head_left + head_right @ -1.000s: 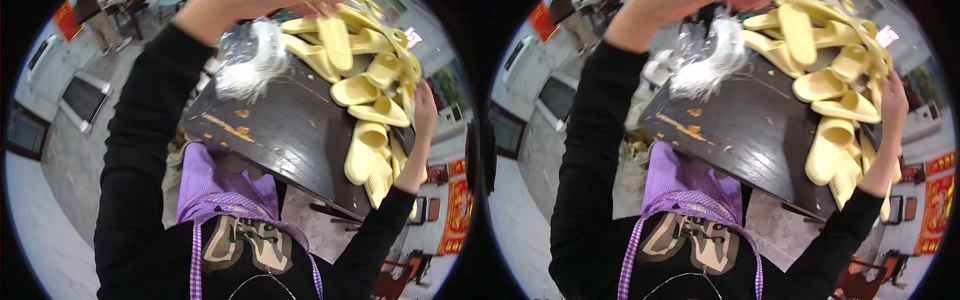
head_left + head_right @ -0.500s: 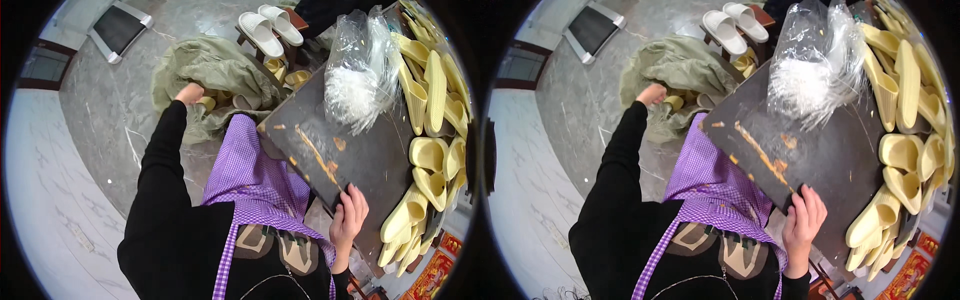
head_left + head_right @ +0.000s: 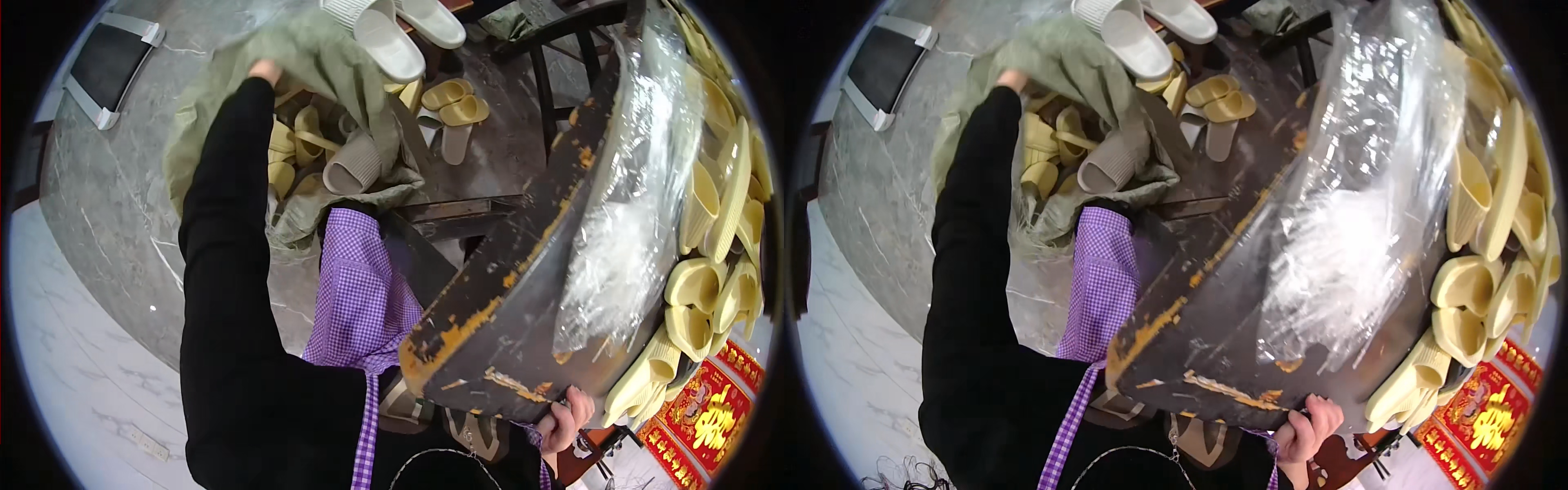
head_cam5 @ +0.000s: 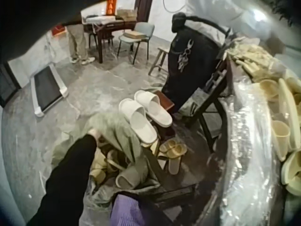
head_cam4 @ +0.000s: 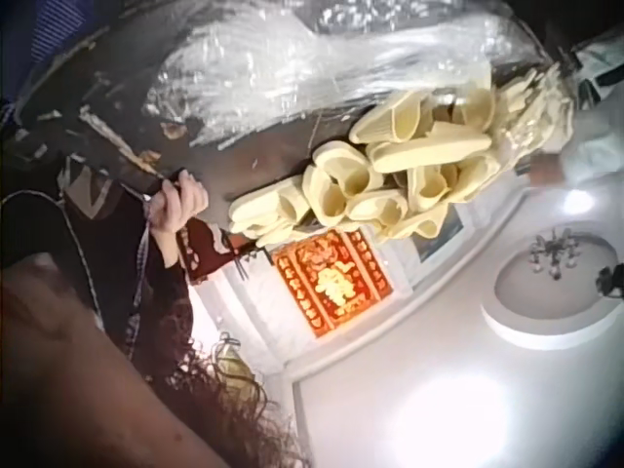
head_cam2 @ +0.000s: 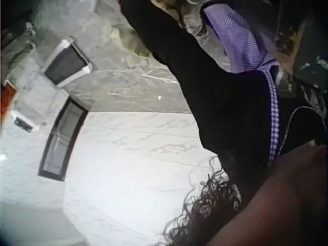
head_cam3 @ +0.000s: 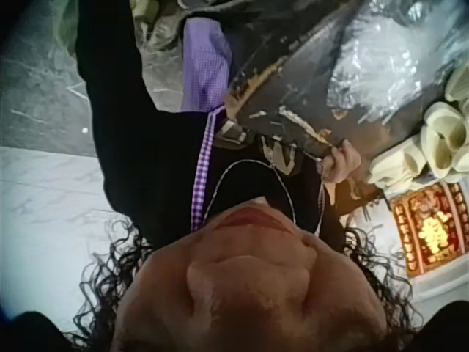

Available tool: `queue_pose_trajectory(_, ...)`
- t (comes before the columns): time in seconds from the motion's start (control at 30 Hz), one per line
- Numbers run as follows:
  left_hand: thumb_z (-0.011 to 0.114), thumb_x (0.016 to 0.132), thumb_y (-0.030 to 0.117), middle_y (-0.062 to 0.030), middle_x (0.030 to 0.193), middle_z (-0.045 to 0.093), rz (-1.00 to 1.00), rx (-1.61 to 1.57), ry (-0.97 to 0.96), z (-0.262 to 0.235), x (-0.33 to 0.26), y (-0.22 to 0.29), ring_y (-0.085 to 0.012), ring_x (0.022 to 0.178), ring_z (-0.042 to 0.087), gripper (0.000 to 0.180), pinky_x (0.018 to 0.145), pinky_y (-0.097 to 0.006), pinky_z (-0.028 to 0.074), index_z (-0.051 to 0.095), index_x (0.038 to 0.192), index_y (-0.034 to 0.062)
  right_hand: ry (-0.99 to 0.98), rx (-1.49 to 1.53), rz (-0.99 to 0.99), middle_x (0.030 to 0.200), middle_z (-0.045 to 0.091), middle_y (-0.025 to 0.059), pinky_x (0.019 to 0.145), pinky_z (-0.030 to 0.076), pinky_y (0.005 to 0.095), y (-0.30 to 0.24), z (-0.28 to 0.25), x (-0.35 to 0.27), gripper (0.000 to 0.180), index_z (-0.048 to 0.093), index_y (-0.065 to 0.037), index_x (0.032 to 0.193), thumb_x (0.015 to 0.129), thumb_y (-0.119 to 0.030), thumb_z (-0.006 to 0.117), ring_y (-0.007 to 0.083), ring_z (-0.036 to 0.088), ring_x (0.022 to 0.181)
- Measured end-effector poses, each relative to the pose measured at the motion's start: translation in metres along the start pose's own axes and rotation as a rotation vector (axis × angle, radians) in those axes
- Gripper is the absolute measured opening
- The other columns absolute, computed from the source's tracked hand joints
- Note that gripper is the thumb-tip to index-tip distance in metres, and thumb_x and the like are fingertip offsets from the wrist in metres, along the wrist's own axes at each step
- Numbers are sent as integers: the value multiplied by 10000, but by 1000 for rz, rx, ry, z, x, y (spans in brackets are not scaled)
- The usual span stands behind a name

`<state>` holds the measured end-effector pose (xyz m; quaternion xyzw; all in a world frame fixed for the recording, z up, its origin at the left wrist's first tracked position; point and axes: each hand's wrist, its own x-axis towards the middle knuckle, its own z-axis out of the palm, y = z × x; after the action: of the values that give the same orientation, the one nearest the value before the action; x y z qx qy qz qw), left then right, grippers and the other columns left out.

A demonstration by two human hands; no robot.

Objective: The person takes slippers from a bag onto a table and fastens pairs together using plastic ties.

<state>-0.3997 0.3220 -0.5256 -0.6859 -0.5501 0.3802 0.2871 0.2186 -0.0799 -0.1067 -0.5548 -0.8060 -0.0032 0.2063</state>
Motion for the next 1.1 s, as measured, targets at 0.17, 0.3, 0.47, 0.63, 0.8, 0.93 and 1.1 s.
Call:
queue_pose_trajectory(0.17, 413, 906, 300, -113, 1377, 315, -113, -984, 19, -153, 70, 24, -212, 1274, 281, 469, 1036, -305, 225, 342, 1335, 126, -61, -154, 69, 976, 560, 146, 800, 406, 465, -4, 5, 0, 159, 521, -52, 785, 658, 42, 498, 305, 507, 871)
queue_pose_trajectory(0.3, 404, 912, 319, -85, 1387, 328, -72, -1490, 169, -124, -24, 41, -243, 1273, 298, 494, 1040, -327, 233, 325, 1344, 94, -64, -100, 33, 986, 553, 144, 816, 395, 468, -2, 4, 0, 164, 507, -53, 778, 657, 55, 484, 310, 499, 893)
queue_pose_trajectory(0.47, 648, 749, 354, -118, 1116, 578, -75, -2216, -707, -163, -98, 120, -250, 1014, 543, 515, 826, -334, 430, 541, 1144, 42, -30, -122, 62, 978, 547, 142, 823, 389, 467, -5, 5, 2, 165, 499, -52, 772, 658, 63, 471, 310, 495, 880)
queue_pose_trajectory(0.63, 668, 717, 441, -103, 1121, 578, -32, -2275, -608, -174, -75, 169, -255, 1000, 545, 612, 806, -367, 432, 530, 1176, 61, -74, -147, 74, 972, 541, 139, 816, 393, 466, -13, 6, 10, 178, 497, -54, 773, 648, 65, 458, 304, 490, 868)
queue_pose_trajectory(0.8, 603, 754, 468, -100, 1297, 455, 225, -1789, -466, -114, -17, 257, -274, 1157, 449, 703, 924, -384, 370, 399, 1312, 93, -54, -110, 65, 958, 543, 134, 804, 402, 466, -15, 7, 12, 188, 501, -57, 773, 640, 64, 447, 296, 492, 855)
queue_pose_trajectory(0.93, 557, 796, 365, -110, 1255, 457, 108, -1315, 635, -115, -15, 288, -277, 1135, 448, 583, 914, -385, 365, 405, 1289, 93, -37, -126, 81, 947, 550, 128, 790, 411, 464, -14, 7, 14, 181, 504, -58, 771, 643, 60, 454, 291, 507, 853)
queue_pose_trajectory(1.1, 492, 752, 83, -185, 1052, 577, 338, -1551, 142, -137, -74, 172, -379, 989, 519, 361, 836, -404, 423, 562, 1106, 101, -24, -154, 58, 951, 566, 128, 784, 416, 458, -14, 9, 14, 167, 514, -51, 780, 654, 50, 473, 294, 527, 856)
